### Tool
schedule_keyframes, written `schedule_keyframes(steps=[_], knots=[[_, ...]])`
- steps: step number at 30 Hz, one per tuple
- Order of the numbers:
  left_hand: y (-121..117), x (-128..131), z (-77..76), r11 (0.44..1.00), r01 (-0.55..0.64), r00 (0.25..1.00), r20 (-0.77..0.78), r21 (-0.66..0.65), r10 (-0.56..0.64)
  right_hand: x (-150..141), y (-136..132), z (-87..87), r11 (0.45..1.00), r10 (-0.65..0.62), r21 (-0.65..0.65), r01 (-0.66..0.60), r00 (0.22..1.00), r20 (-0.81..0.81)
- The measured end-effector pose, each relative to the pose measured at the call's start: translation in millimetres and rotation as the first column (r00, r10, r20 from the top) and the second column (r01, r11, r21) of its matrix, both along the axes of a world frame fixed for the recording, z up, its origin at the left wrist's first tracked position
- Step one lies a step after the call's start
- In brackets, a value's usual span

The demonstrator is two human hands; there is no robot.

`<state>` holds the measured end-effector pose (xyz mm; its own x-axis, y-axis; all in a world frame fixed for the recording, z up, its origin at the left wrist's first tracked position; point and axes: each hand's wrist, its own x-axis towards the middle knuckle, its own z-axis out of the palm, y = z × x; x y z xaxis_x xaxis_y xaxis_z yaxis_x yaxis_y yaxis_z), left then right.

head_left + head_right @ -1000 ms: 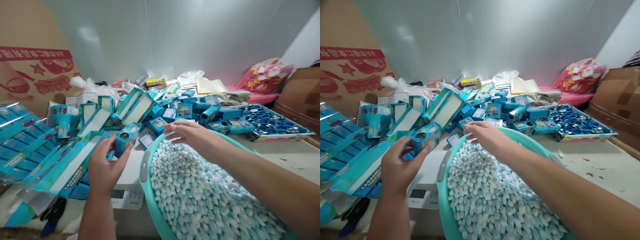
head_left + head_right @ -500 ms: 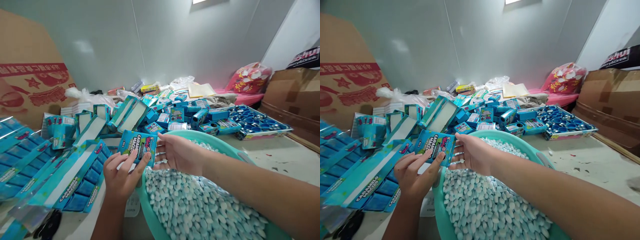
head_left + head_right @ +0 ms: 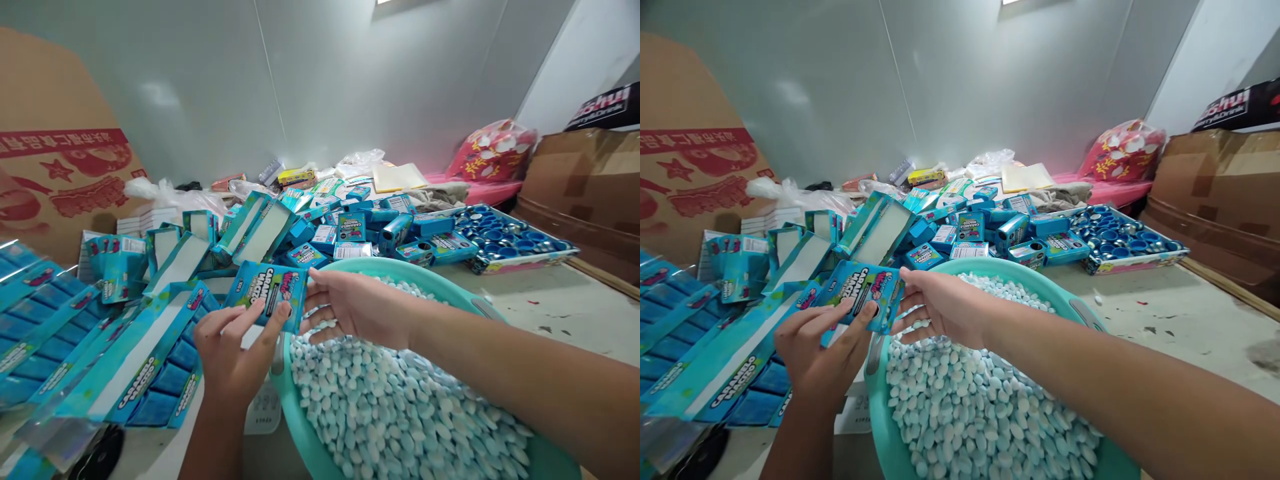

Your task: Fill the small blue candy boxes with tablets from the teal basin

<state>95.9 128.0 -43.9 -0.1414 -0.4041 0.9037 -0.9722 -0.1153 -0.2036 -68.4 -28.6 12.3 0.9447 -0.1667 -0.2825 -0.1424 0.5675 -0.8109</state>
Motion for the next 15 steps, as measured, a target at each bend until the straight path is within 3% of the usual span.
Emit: schedule_keyframes(steps=[4,11,15], knots=[[3.2,-7.3,3.4,1.0,-0.03,0.97,0.241,-0.005,0.03,1.6,-0.5,-2.4,1.0,-0.003,0.008,0.003,0.998,0.06],[-4.0,-12.7,-6.8,1.0,0.005,0.983,0.182,-0.029,0.0,3.5,2.1,-6.4,0.995,-0.097,-0.007,0.098,0.993,0.065],[3.2,-10.2,-10.9,0.996,0.036,0.962,0.271,-0.079,-0.014,1.3,1.0,-1.8,0.994,-0.014,-0.108,0.03,0.99,0.142]])
